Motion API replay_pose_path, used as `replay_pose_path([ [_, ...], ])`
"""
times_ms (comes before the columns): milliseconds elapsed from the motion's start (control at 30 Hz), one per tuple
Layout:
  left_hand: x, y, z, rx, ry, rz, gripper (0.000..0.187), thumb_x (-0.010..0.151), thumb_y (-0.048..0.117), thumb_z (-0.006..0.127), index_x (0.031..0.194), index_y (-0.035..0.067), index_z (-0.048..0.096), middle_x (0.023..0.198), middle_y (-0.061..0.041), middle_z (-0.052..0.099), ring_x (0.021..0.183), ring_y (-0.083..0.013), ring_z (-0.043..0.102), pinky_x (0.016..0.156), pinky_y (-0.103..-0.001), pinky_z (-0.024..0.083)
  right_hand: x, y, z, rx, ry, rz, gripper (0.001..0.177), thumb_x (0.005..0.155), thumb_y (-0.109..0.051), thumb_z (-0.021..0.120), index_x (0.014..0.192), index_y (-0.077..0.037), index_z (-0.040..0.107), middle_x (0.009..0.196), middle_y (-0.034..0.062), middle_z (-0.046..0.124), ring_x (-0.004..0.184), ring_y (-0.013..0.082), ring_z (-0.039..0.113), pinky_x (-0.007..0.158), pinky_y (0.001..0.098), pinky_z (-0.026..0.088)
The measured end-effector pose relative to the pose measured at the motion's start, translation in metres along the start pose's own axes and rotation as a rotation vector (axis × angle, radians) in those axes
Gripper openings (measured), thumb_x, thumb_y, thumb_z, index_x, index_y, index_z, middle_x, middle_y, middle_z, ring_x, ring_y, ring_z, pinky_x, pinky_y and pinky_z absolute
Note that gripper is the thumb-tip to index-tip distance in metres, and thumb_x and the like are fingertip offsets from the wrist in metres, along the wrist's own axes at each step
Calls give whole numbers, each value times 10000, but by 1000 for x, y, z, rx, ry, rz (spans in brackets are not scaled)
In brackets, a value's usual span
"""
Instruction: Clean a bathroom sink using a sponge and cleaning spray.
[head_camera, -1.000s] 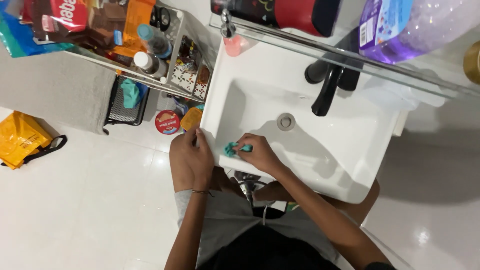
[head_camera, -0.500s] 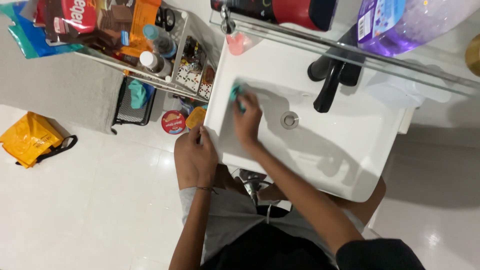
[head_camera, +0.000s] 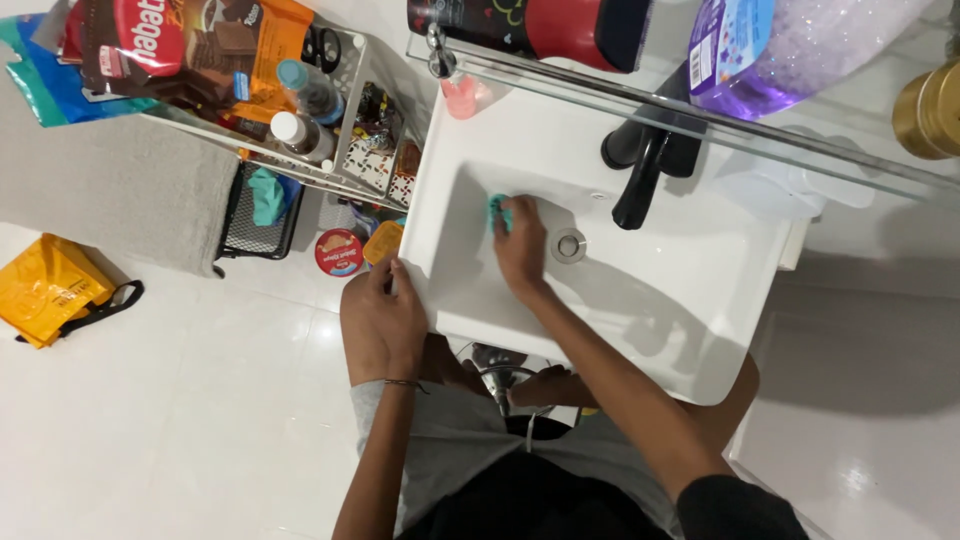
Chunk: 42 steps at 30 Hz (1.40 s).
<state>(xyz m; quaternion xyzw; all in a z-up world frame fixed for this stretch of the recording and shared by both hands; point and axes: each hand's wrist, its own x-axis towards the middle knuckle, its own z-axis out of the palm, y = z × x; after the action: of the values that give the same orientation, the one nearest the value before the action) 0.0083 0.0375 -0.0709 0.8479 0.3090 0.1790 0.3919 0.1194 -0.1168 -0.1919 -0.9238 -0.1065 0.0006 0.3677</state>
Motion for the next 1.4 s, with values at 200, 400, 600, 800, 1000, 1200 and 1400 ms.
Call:
replay_pose_path([
  [200,-2,-20,16,-323,64,11,236,1038,146,562,1111,-33,697,902,-213,724,788,-353,719,695,-411,569,-34,-25,-25,297,-404,30,232,825,17,693,1055,-5,705,1094,163,688,977,311,701,870,410,558],
  [400,4,45,-31,98,-65,65,251,974,142,579,1025,-15,767,806,-251,710,732,-416,688,651,-477,529,-39,-2,-41,90,-575,8,216,858,24,654,1061,-36,699,1038,158,654,919,341,673,827,436,540],
  [600,0,41,-27,121,-54,46,266,987,171,567,1032,5,769,833,-243,725,754,-409,704,660,-473,542,10,-20,19,114,150,-24,232,831,81,678,1051,16,643,1104,198,643,1020,401,642,840,458,525],
  [800,-1,43,-32,98,-36,101,267,994,176,570,1049,6,768,850,-243,724,763,-407,704,675,-468,551,-49,-25,-2,414,-257,-42,312,778,4,775,1072,-21,676,1074,151,689,987,307,699,874,390,560],
  [1000,-5,41,-38,180,-75,92,265,992,178,582,999,-5,774,825,-241,723,757,-415,691,671,-489,533,-98,41,-88,246,-589,118,136,939,-120,708,1028,-58,788,970,138,742,825,278,712,758,413,580],
  [1200,-4,45,-35,122,-55,35,279,1001,187,571,1049,-4,769,832,-248,724,747,-404,705,660,-472,544,-77,73,-55,-661,-569,204,131,820,15,682,918,-35,753,1007,201,714,946,340,711,781,452,605],
  [1400,-7,55,-39,110,-146,-36,302,1021,211,545,1002,-2,759,827,-244,727,749,-406,710,649,-474,546,-63,-59,-18,45,-641,101,376,1028,-296,517,1100,55,629,1231,277,608,1131,374,620,976,497,534],
])
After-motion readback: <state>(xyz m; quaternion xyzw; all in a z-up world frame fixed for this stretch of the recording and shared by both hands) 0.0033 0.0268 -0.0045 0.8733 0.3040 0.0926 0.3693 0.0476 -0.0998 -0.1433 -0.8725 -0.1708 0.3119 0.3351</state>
